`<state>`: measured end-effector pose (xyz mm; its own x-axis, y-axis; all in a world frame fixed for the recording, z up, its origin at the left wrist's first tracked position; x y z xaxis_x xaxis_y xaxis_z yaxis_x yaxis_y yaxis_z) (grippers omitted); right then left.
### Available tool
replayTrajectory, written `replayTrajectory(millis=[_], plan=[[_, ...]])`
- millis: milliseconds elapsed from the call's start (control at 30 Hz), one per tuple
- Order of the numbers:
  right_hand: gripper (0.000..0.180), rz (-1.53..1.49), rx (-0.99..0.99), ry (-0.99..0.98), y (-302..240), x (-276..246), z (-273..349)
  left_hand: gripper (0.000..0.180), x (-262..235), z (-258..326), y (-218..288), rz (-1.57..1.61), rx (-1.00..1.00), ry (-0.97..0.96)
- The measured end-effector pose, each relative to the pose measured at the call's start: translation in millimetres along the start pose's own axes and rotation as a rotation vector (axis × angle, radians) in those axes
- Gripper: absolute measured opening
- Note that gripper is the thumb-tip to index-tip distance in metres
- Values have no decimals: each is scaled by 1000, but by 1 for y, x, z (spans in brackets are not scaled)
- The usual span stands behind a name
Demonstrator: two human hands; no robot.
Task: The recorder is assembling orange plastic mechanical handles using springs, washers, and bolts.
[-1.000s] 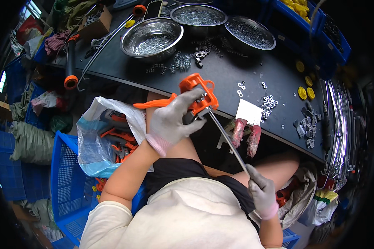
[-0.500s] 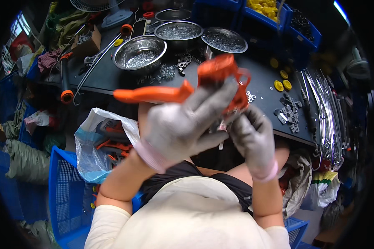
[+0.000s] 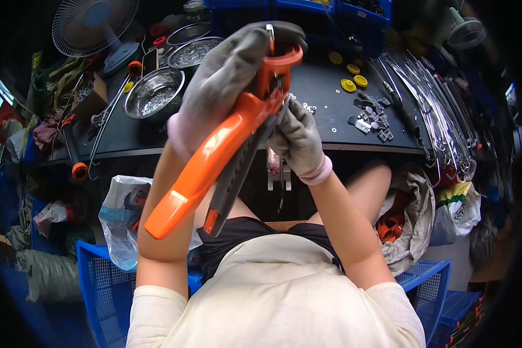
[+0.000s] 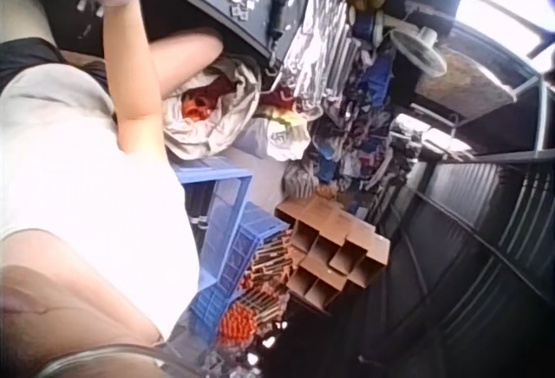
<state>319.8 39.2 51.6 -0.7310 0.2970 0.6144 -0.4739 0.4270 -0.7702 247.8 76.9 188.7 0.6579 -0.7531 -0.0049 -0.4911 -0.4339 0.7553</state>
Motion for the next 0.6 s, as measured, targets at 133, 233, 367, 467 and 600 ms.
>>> replayTrajectory(millis=[133, 233, 367, 467, 600], plan=[[20, 501, -215, 248, -15, -41, 18, 33, 29, 9, -58, 375, -354, -81], [24, 1283, -682, 483, -72, -58, 70, 28, 29, 50, -110, 122, -348, 14], [27, 1219, -795, 1091, -121, -208, 185, 25, 23, 106, -144, -58, -404, 163], [31, 1814, -242, 1379, -101, -397, 277, 18, 33, 115, -121, -585, -20, 73], [34, 2629, 555, 1107, 19, -616, 437, 16, 30, 101, -134, -533, -6, -35]])
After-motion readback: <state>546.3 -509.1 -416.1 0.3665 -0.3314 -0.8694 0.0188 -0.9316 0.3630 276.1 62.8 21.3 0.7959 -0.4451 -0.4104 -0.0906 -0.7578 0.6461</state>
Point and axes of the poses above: each hand's wrist, its own z-axis away from the middle knuckle, its own x-axis out of the palm, y = z × x, the point moved 10 cm from there along -z, towards the middle knuckle, and after that the axes turned 14 degrees about y, right-handed, at the moved point
